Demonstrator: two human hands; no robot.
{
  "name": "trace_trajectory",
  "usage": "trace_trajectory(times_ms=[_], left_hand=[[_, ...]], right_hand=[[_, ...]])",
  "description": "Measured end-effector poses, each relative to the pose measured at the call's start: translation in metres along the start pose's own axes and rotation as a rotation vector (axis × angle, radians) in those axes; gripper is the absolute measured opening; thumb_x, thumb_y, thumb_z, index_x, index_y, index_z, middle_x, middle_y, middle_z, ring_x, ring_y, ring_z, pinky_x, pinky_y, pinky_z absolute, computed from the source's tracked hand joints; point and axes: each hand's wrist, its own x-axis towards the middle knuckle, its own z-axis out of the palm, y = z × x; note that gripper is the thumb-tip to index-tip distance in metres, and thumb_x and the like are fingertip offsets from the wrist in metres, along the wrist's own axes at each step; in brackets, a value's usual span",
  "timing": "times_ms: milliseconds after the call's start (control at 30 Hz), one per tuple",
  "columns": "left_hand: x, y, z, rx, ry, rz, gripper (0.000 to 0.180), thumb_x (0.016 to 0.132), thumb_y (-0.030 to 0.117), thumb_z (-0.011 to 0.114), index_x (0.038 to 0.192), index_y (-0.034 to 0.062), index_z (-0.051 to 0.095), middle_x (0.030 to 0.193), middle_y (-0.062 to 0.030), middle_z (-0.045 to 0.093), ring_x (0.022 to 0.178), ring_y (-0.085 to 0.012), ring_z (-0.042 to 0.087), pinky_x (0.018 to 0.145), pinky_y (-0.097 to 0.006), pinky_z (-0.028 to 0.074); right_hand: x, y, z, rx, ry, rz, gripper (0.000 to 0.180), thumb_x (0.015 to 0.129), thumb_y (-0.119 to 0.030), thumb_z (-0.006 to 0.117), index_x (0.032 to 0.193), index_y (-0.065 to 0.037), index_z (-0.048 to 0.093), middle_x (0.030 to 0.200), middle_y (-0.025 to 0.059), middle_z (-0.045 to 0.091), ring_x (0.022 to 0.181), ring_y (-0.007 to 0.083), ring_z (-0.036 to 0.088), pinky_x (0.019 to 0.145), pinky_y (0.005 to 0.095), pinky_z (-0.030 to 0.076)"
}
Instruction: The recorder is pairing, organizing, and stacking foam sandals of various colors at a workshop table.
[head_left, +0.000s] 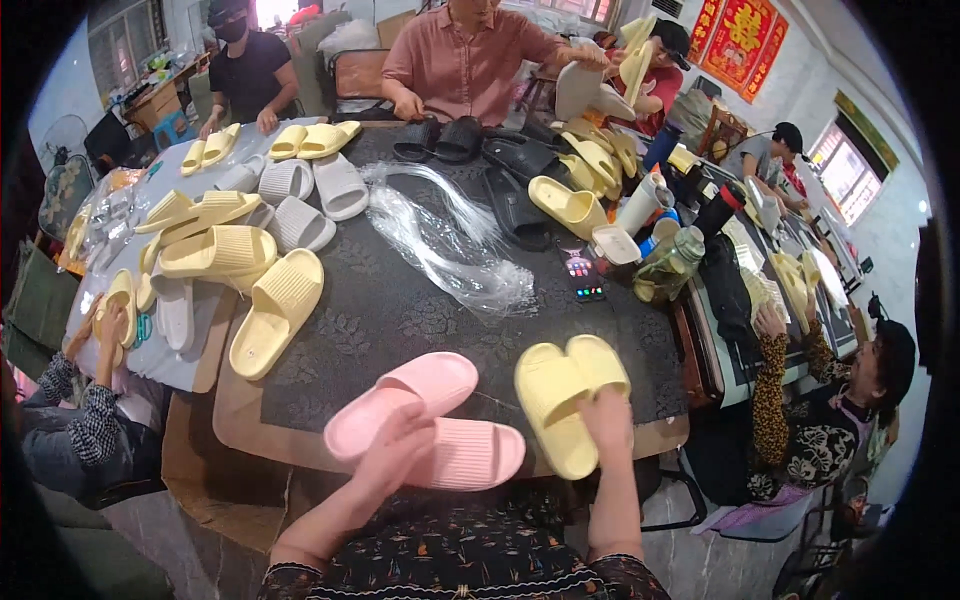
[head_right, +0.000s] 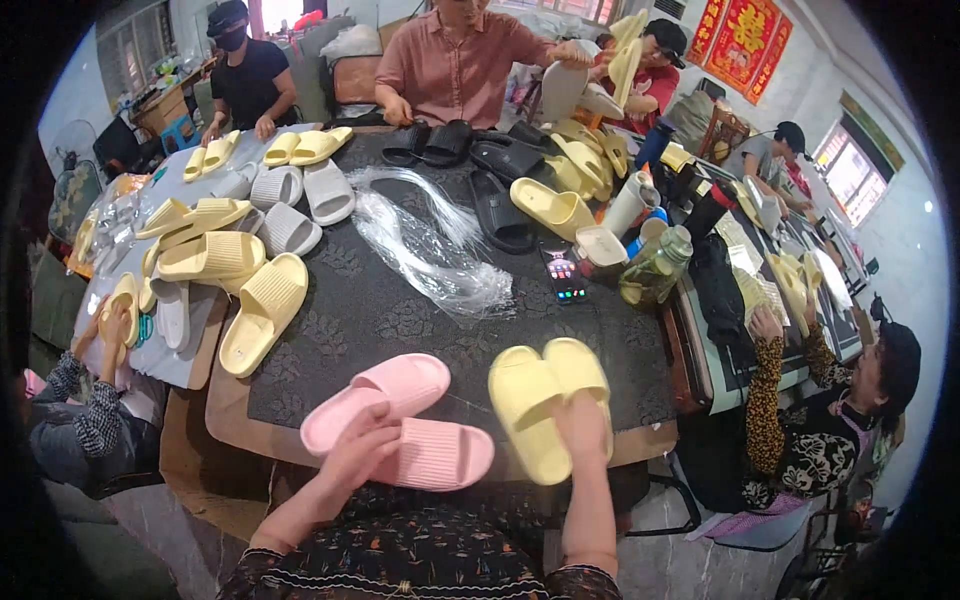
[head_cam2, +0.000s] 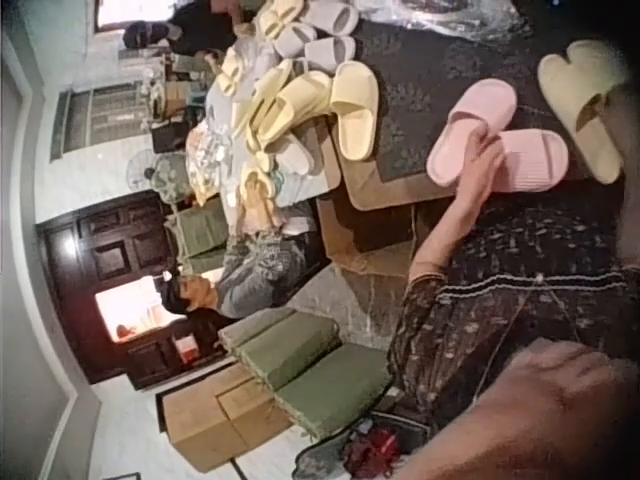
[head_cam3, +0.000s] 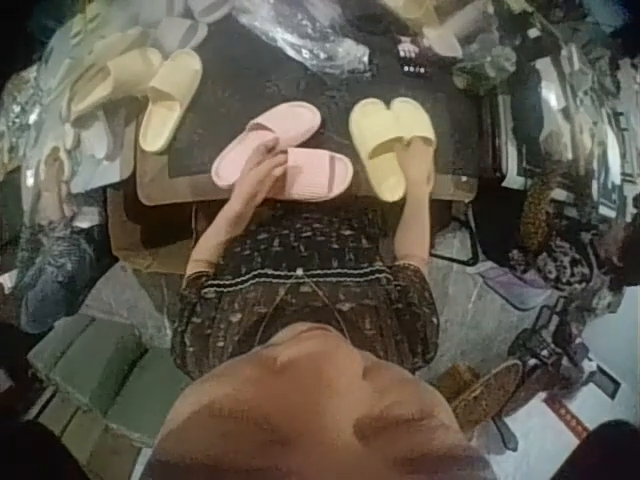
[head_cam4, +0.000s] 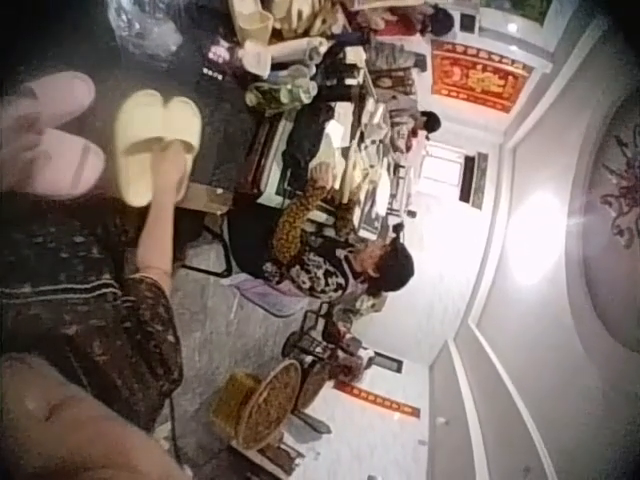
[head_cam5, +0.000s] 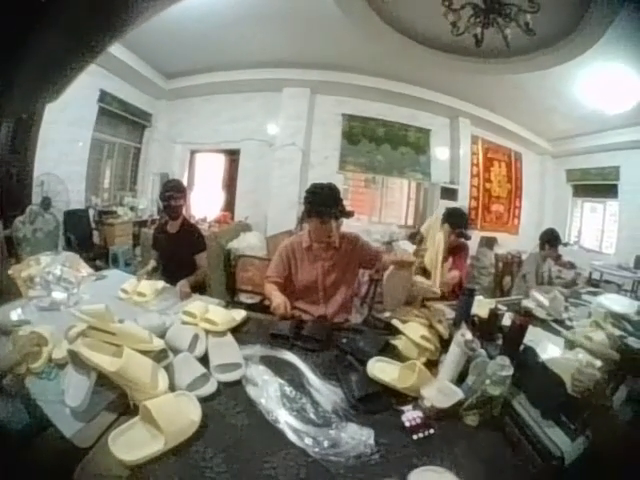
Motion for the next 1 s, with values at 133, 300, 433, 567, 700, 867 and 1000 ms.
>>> trace_trajectory(times_ms=[133,300,433,567,700,867,1000], left_hand=[[0.022,-0.007,0.026,-0.038,-0.042,-0.005,0.05,0.092,0.0,0.058,0.137,-0.0036,0.035,0.126,-0.0166,0.051,0.117,-0.0231,0.054,0.101,-0.032,0.046],[0.023,0.003,0.024,0.255,-0.116,0.127,0.057,0.091,0.005,0.061,0.14,-0.0023,0.035,0.128,-0.0151,0.052,0.117,-0.0216,0.054,0.101,-0.032,0.044],[0.025,0.042,0.016,1.154,-0.094,0.385,0.043,0.085,0.014,0.065,0.127,0.0071,0.057,0.125,-0.0172,0.055,0.113,-0.0317,0.055,0.097,-0.041,0.045],[0.038,0.054,0.022,1.519,0.158,0.642,0.047,0.083,0.022,0.069,0.127,0.0094,0.057,0.128,-0.0194,0.055,0.113,-0.0415,0.053,0.097,-0.048,0.043],[0.051,0.048,-0.002,1.587,0.175,0.666,0.053,0.084,0.026,0.067,0.133,0.0112,0.051,0.12,-0.0198,0.056,0.103,-0.0418,0.056,0.092,-0.048,0.045],[0.033,0.044,-0.004,1.536,0.156,0.479,0.058,0.078,0.006,0.064,0.133,0.014,0.051,0.109,-0.0158,0.058,0.099,-0.0364,0.059,0.085,-0.045,0.049],[0.014,0.032,-0.006,1.516,0.171,0.424,0.05,0.082,0.009,0.063,0.13,0.0145,0.052,0.102,-0.0163,0.056,0.092,-0.0362,0.061,0.078,-0.045,0.051]], right_hand=[[0.036,0.048,-0.013,0.003,0.238,0.128,0.031,0.091,-0.024,0.06,0.097,0.007,0.063,0.09,0.0267,0.065,0.089,0.0436,0.063,0.081,0.0488,0.05],[0.025,0.037,-0.001,0.079,0.539,-0.079,0.042,0.089,-0.024,0.065,0.117,0.006,0.054,0.112,0.0258,0.058,0.101,0.0416,0.058,0.086,0.045,0.047],[-0.034,-0.034,-0.016,0.343,-0.259,-0.176,0.04,0.083,-0.043,0.071,0.089,-0.003,0.069,0.084,0.0138,0.07,0.08,0.0294,0.068,0.074,0.0397,0.052],[-0.073,-0.087,0.01,0.177,-0.436,-0.321,0.055,0.075,-0.052,0.076,0.098,-0.004,0.063,0.084,0.0111,0.068,0.079,0.0281,0.068,0.071,0.0395,0.054],[-0.075,-0.102,0.033,0.194,-0.14,-0.467,0.058,0.074,-0.045,0.077,0.111,-0.009,0.052,0.105,0.0136,0.06,0.099,0.0349,0.06,0.078,0.0443,0.051],[-0.045,-0.097,0.042,0.269,0.087,-0.674,0.04,0.072,-0.015,0.071,0.11,-0.01,0.062,0.101,0.0096,0.059,0.097,0.0307,0.057,0.081,0.0411,0.051],[-0.025,-0.093,0.039,0.4,0.174,-0.74,0.03,0.071,0.0,0.066,0.099,-0.011,0.071,0.098,0.0075,0.062,0.095,0.0274,0.06,0.081,0.0374,0.051]])
